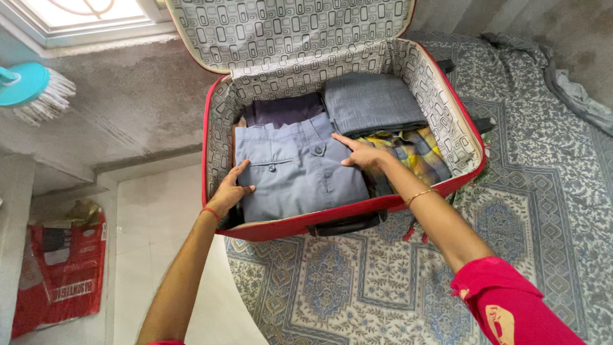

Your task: The person folds a floral garment by hand and places it into a suitcase before closing the lid and zipping it.

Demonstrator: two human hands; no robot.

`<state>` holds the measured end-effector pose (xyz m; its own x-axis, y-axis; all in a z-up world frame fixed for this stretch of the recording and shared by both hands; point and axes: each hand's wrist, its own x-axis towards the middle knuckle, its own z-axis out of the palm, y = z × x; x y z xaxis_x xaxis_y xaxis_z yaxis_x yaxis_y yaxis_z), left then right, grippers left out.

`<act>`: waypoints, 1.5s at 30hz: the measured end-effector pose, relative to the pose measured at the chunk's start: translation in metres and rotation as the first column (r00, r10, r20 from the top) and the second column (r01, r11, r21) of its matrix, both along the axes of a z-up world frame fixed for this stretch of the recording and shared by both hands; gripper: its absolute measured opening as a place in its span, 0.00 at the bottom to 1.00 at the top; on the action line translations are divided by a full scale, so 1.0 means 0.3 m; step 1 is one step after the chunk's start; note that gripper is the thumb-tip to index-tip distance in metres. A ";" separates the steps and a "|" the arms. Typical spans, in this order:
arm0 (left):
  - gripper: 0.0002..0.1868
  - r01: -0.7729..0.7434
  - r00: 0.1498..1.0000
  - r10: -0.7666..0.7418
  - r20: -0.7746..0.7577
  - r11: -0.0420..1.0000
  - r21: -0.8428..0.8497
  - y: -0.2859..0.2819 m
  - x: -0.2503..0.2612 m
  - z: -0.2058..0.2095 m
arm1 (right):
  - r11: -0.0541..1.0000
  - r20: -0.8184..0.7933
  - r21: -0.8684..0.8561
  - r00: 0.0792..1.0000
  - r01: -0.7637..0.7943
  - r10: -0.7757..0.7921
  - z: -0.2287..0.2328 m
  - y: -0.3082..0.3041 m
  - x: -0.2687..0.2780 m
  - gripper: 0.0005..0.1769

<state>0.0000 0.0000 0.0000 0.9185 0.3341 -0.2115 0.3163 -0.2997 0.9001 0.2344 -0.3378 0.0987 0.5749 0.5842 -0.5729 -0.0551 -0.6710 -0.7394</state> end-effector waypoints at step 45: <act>0.26 0.319 0.704 -0.710 0.020 0.341 0.884 -1.783 0.442 -0.062 | 0.678 0.579 0.330 0.426 0.657 -0.695 -0.442 -1.067 -0.329 0.15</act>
<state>0.1325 -0.5348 -0.0186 0.8871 -0.4082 0.2154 -0.4447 -0.8810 0.1618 0.1358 -0.6580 -0.0339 0.9851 -0.1415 0.0981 -0.0051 -0.5938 -0.8046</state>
